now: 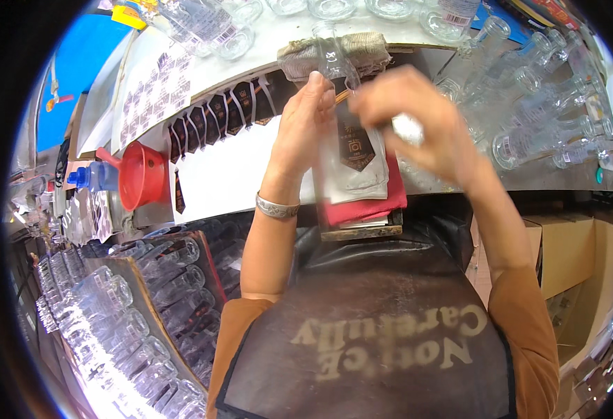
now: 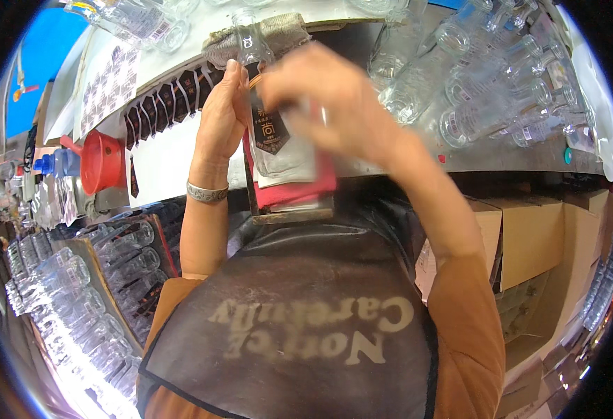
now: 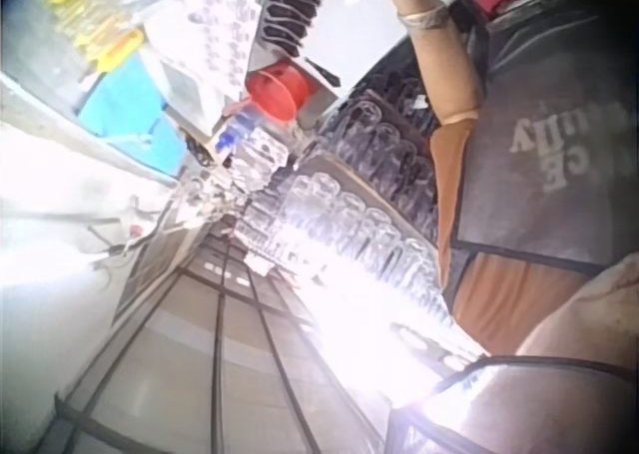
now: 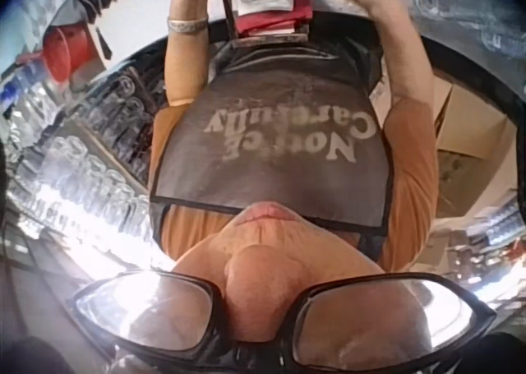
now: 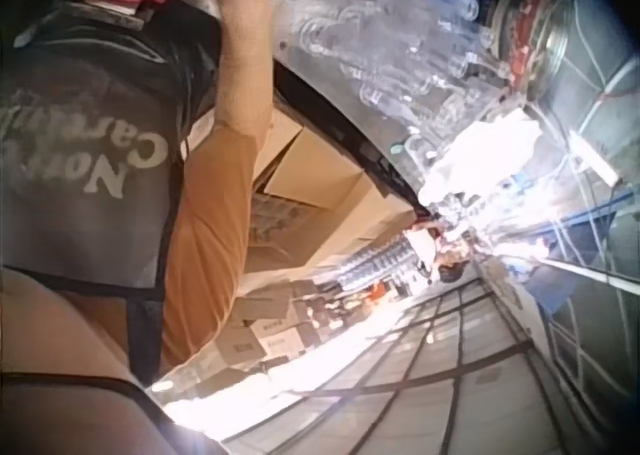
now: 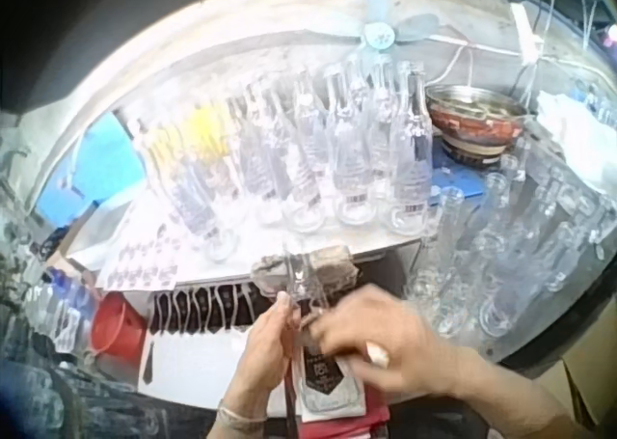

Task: The person repeatedly picks clear plastic bottles, applies a label to each bottle, and places the labeled bottles into a cardboard box. The person also wipes the bottles with a cloth before labeling.

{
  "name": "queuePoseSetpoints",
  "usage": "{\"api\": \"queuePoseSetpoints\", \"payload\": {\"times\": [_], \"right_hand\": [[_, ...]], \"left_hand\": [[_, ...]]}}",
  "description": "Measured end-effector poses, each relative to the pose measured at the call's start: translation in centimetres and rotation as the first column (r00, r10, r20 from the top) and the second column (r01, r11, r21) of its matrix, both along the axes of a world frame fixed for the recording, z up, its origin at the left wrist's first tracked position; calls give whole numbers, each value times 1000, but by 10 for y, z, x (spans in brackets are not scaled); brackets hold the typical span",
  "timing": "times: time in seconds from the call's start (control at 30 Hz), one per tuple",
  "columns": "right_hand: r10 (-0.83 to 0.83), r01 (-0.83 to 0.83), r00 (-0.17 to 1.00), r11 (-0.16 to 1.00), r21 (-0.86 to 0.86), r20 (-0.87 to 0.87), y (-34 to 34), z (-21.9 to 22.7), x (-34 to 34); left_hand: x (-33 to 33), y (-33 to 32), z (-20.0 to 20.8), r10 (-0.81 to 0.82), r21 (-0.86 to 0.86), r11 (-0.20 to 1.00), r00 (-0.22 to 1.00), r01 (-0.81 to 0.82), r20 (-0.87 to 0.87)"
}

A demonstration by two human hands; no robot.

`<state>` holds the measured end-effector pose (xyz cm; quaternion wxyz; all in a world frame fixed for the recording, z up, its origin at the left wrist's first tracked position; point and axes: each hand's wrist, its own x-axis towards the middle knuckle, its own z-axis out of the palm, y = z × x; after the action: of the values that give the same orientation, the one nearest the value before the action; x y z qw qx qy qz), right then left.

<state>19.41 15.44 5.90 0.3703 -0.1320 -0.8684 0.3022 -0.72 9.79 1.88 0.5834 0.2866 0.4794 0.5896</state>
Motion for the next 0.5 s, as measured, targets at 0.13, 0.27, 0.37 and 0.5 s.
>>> {"api": "queuePoseSetpoints", "payload": {"times": [0.13,0.27,0.37,0.5], "right_hand": [[225,-215,972,968,-128,70,-58,7,32],[-138,145,988,983,116,-69,-12,17,8],[29,-30,999,999,16,29,-29,11,9],[24,-22,991,1000,-17,132,-31,18,0]], "left_hand": [[2,0,-2,0,-4,1000,1000,0,-4],[5,-3,8,38,-1,999,994,-39,-106],[-2,2,-6,9,29,1000,1000,-9,-25],[0,-2,-4,-20,15,1000,1000,20,22]]}}
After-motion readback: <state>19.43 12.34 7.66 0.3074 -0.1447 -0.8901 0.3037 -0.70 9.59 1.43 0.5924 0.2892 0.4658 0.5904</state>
